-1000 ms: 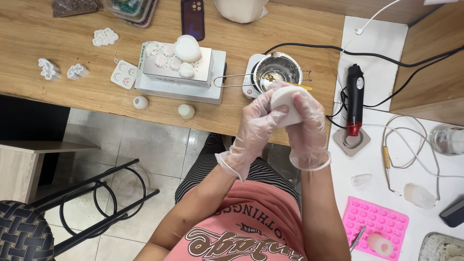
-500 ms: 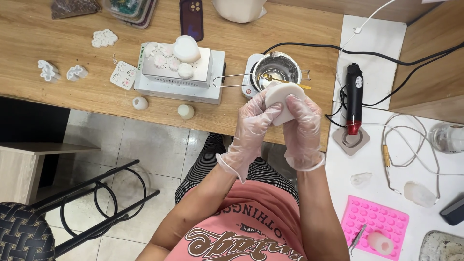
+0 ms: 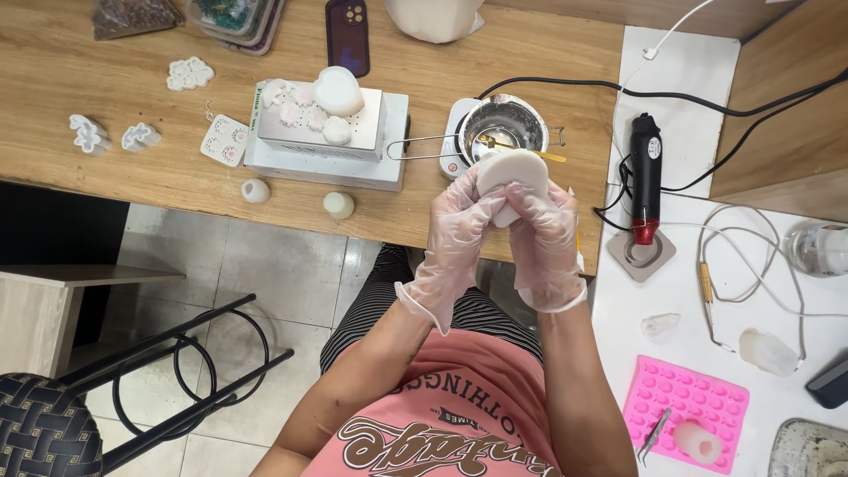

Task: Decorating a white wax piece with molten wax using a modeling tool and a stirrer.

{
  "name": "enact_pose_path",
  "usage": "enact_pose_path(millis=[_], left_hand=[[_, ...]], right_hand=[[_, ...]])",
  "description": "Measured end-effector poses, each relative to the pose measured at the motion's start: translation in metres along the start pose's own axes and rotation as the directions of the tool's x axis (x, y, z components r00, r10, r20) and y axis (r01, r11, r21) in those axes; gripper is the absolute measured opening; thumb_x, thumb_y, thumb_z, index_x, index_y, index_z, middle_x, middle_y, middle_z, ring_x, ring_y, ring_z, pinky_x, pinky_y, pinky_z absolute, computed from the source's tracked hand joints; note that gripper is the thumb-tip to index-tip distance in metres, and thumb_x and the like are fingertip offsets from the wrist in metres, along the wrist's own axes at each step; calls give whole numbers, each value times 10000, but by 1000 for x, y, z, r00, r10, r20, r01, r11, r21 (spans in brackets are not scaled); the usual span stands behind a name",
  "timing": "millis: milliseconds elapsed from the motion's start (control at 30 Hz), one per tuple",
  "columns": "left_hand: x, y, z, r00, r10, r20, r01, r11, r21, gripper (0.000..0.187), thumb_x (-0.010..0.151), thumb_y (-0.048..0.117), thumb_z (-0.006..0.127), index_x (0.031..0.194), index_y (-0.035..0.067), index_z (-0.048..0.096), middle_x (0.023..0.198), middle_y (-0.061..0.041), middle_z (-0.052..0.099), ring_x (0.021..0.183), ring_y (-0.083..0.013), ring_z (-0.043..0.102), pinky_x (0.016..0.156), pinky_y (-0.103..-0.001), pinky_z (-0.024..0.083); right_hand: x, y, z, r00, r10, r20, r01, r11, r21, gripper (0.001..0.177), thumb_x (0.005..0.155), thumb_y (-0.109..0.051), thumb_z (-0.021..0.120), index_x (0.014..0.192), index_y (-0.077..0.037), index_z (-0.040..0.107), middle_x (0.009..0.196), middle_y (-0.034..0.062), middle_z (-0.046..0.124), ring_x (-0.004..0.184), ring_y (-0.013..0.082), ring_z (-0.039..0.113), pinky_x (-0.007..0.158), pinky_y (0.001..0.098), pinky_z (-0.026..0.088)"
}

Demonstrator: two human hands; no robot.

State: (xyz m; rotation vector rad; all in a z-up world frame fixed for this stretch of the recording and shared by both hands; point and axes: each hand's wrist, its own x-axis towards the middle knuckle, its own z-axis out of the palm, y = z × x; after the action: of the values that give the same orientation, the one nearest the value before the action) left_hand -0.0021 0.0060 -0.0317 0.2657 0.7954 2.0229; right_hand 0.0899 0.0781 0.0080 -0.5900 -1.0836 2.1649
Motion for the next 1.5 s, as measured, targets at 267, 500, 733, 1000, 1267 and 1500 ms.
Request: enact_pose_path(millis=[267,500,733,1000,1267,1500], left_hand=[[-5,5,5,999,1,54,-12,978,206,388,986,42,696,1361,-42,646,1183,-66,706,1047,-107,649,923,-255,540],[-7,9,11,999,0,46,-10,975,223,424,964,52,700,1375,-21,624,1200,-54,705,1072,-104,647,950,-269,535],[3,-3,0,1000,20,-12,-18,995,99,383,984,50,694,1352,-37,636,1168,-85,709,1009,-115,654,876,-256,535],[2,9,3,997,-37,-69,32,996,-85,358,998,27,649,1344,-52,601,1175,-94,695,1027,-135,668,873,-275,560],[7,-7,-13,999,-30,-45,26,996,-82,356,1009,38,675,1343,-66,607,1171,-102,689,1022,-143,662,869,-280,570],[7,-1,-10,998,-65,-23,63,994,-89,393,977,55,688,1348,-44,604,1179,-88,693,1036,-145,673,881,-309,586]], right_hand=[[11,-21,-4,994,31,105,-26,998,-55,348,920,-149,727,1206,39,663,1076,83,727,983,146,697,899,290,559],[13,-13,-14,998,7,65,0,994,-109,271,964,-125,746,1132,75,673,1042,119,732,926,153,698,844,282,567],[9,-6,-11,995,20,98,-18,1000,-22,404,959,-166,736,1276,63,632,1149,119,712,1025,181,696,906,307,574],[2,9,-13,990,130,61,-124,988,-90,429,915,-81,758,1291,59,606,1160,99,694,1043,185,687,928,355,580],[4,0,-7,984,147,101,-138,986,-89,440,909,-125,722,1289,54,592,1188,107,698,1064,182,708,950,351,601],[11,13,-30,988,119,95,-119,993,-6,417,1003,-207,669,1297,83,609,1128,124,717,998,191,712,878,362,601]])
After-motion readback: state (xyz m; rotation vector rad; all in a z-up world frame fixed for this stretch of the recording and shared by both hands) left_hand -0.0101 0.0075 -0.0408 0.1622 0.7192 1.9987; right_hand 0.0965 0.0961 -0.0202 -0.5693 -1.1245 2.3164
